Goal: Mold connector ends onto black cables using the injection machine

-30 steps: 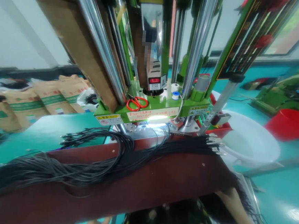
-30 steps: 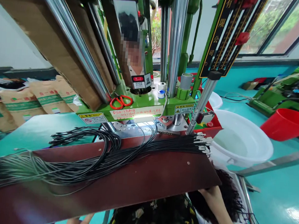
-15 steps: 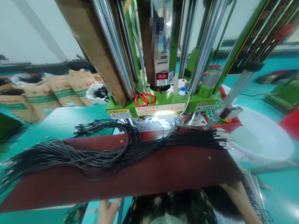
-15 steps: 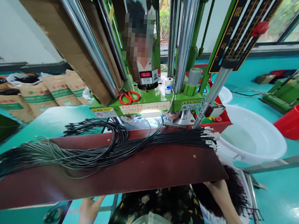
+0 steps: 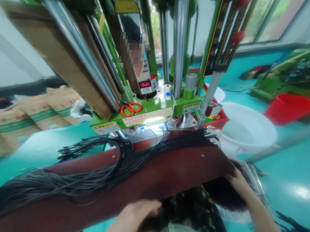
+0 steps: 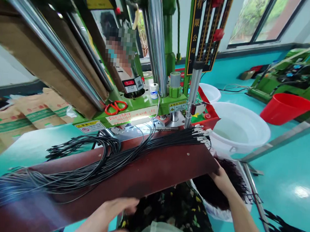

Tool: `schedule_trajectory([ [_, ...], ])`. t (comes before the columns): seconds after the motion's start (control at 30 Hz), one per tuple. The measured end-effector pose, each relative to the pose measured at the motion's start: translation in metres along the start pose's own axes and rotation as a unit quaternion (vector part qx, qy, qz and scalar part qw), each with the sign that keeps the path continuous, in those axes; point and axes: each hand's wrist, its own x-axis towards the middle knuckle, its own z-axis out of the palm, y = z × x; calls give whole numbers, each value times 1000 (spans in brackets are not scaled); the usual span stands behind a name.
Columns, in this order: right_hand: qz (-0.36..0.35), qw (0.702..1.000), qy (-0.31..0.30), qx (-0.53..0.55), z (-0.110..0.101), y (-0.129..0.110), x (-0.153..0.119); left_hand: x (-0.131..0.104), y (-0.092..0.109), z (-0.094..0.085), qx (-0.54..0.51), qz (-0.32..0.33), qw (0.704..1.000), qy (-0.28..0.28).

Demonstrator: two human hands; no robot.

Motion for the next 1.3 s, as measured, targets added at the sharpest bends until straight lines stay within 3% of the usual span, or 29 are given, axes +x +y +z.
schedule_trajectory([
  [0.03, -11, 1000, 2, 5, 1, -1, 1, 27, 18, -2, 42, 62, 997, -1],
  [0.1, -31, 999, 4, 7, 2, -4, 3, 83, 43, -3, 147, 134, 978, 66],
  [0.2, -53, 999, -4, -4, -2, -7, 1, 159, 57, 1, 307, 138, 930, 145],
  [0.27, -61, 998, -3, -11, -7, -5, -2, 193, 58, 4, 381, 132, 903, 149],
  [0.37, -47, 999, 8, -7, -18, 5, -8, 219, 56, 4, 442, 149, 878, 110],
  [0.57, -11, 1000, -4, 15, -30, 13, -17, 230, 65, -1, 473, 158, 865, 55],
  [0.7, -20, 1000, 15, -8, -35, 2, -18, 227, 71, -10, 431, 142, 888, 80],
  [0.93, -65, 993, 74, -59, -39, -24, -14, 214, 66, -30, 125, 115, 984, 56],
  [1.07, -94, 985, 129, -69, -33, -49, -20, 204, 69, -42, -20, 124, 991, 34],
  [1.17, -139, 976, 157, -54, -21, -75, -26, 193, 76, -46, -67, 143, 988, -1],
  [1.23, -130, 984, 125, 8, -10, -93, -26, 186, 79, -43, -64, 154, 986, -14],
  [1.3, -100, 983, 43, 151, 6, -110, -21, 180, 80, -36, -54, 158, 986, -15],
])
